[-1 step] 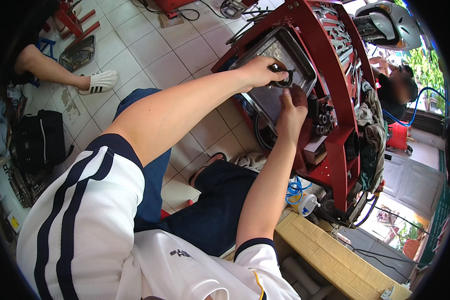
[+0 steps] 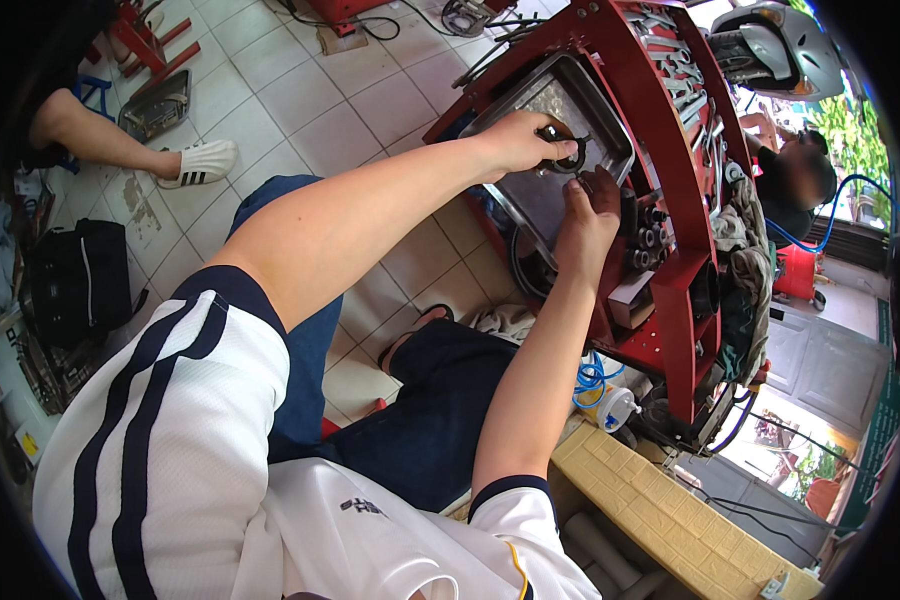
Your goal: The person sits on a low stool and assembles small mechanical components, including a cylindrical housing and a ring, using a metal tray to hold parts. They manipulate the parts with their hands, inserting a pin and rotating the assembly to check fit.
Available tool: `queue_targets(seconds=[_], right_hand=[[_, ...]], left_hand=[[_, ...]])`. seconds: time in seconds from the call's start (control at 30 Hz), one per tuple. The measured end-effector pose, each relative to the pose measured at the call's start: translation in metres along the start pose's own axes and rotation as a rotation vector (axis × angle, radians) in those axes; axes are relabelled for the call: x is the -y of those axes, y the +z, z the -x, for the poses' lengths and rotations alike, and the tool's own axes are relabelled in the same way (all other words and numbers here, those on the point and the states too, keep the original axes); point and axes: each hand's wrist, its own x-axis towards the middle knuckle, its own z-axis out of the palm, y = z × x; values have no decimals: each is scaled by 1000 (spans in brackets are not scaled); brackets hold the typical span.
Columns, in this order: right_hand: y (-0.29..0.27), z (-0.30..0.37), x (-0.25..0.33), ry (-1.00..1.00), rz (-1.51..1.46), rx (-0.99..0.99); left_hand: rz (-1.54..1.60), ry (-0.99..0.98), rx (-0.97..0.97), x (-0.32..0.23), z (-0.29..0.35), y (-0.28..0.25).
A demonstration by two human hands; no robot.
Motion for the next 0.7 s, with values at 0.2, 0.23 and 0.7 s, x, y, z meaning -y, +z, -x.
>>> queue_targets(seconds=[0.2,0.23,0.7], right_hand=[[8,2,17,164,-46,-54],[-2,1,9,94,-3,-26],[-5,0,6,-47,192,64]], left_hand=[[-13,-15,-6,-1,3,-3],[-65,-17,1,-3,4,2],[-78,-3,-11,1,2,1]])
